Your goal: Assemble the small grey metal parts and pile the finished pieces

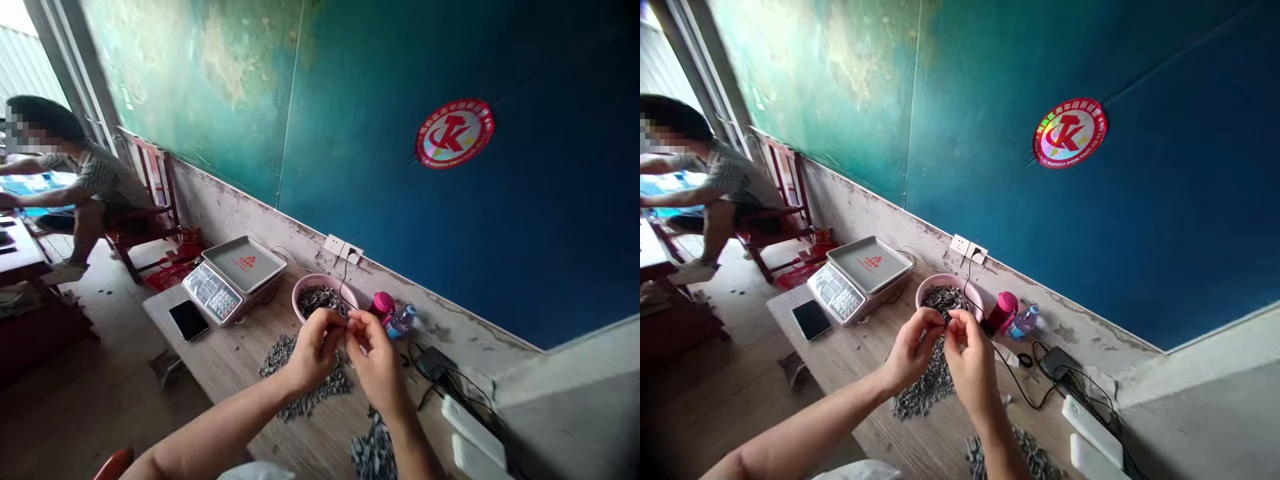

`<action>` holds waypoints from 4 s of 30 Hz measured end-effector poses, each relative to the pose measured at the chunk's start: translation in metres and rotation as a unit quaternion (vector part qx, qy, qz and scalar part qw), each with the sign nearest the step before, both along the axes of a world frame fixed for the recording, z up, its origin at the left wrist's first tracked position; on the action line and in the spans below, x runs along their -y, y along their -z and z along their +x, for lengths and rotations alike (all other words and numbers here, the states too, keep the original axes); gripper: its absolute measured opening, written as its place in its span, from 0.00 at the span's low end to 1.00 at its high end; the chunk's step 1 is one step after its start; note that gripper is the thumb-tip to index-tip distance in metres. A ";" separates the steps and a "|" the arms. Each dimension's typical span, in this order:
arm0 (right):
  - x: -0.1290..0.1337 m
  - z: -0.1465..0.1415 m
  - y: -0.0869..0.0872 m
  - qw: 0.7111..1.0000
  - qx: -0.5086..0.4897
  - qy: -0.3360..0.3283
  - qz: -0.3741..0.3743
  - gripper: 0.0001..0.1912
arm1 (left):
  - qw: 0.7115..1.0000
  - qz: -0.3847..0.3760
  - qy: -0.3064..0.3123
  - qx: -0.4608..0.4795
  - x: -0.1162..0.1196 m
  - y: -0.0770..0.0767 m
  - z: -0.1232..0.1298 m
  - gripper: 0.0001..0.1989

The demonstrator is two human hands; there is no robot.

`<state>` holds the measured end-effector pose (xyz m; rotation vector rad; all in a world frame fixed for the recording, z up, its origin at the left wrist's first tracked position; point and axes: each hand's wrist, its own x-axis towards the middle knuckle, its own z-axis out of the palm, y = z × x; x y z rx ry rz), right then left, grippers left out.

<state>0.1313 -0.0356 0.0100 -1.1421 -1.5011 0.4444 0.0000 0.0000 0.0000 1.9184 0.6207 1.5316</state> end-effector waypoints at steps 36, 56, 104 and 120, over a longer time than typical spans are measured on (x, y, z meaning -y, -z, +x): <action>0.010 0.024 0.025 0.968 -0.222 -0.045 -0.104 0.20 | 0.975 0.146 -0.018 -0.167 0.006 0.003 0.006 0.06; 0.015 0.035 0.053 0.972 -0.188 -0.069 -0.125 0.16 | 0.963 -0.234 0.134 -0.014 0.009 0.028 0.013 0.13; -0.024 0.071 0.272 0.913 -0.230 0.137 -0.309 0.21 | 0.758 -0.263 0.034 -0.595 -0.031 0.263 0.009 0.06; -0.006 0.038 0.157 0.852 -0.470 0.020 -0.229 0.23 | 0.849 -0.519 0.092 0.027 -0.039 0.148 0.025 0.17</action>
